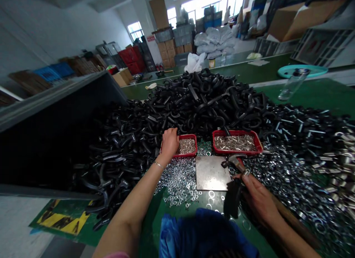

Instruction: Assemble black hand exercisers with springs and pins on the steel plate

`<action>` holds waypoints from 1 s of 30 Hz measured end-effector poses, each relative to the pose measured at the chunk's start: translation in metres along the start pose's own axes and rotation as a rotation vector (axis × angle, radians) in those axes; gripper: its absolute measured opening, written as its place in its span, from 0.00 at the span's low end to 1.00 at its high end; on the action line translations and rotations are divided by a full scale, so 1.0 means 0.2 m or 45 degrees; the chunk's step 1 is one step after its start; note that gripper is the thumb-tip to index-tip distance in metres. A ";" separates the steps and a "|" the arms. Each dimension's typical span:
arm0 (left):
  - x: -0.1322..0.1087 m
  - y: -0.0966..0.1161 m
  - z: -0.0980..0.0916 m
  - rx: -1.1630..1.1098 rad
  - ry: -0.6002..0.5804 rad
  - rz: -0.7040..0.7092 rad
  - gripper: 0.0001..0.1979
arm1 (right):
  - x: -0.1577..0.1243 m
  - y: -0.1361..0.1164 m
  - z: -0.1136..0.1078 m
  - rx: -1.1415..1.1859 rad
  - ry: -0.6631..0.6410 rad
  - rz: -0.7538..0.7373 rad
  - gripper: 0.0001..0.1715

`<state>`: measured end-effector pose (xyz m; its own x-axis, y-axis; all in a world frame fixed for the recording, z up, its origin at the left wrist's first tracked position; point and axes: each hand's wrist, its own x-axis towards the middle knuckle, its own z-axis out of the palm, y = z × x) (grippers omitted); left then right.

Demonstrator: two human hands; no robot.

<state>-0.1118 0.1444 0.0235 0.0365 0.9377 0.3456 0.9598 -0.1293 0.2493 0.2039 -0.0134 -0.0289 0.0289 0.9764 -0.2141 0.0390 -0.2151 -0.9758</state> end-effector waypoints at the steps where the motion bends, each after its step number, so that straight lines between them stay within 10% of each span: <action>1: 0.06 -0.06 0.01 0.078 -0.085 0.030 0.18 | -0.01 0.00 0.00 -0.008 -0.008 -0.001 0.22; 7: 0.19 -0.20 0.00 0.075 -0.137 0.132 0.08 | -0.03 0.02 0.03 0.041 -0.128 0.072 0.22; 12: 0.25 -0.15 -0.29 -0.565 0.755 -0.256 0.13 | -0.03 0.04 0.01 0.179 -0.227 0.163 0.20; 15: 0.11 0.04 -0.41 -1.079 0.875 -0.110 0.15 | 0.01 -0.01 0.00 0.354 -0.289 0.121 0.22; 20: -0.47 0.47 -0.22 -1.592 0.009 -0.255 0.11 | 0.17 -0.17 0.00 0.665 -0.326 0.052 0.25; 24: -0.76 0.60 0.02 -1.825 -0.709 -0.395 0.21 | 0.21 -0.19 0.05 0.670 -0.401 0.108 0.22; 30: -0.76 0.60 0.07 -1.730 -0.865 -0.205 0.27 | 0.17 -0.15 0.05 0.677 -0.415 0.141 0.23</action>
<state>0.0022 -0.0104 -0.0112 0.4401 0.8872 -0.1384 0.0058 0.1513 0.9885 0.1933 0.0256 -0.0079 -0.3047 0.9229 -0.2354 -0.4512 -0.3575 -0.8177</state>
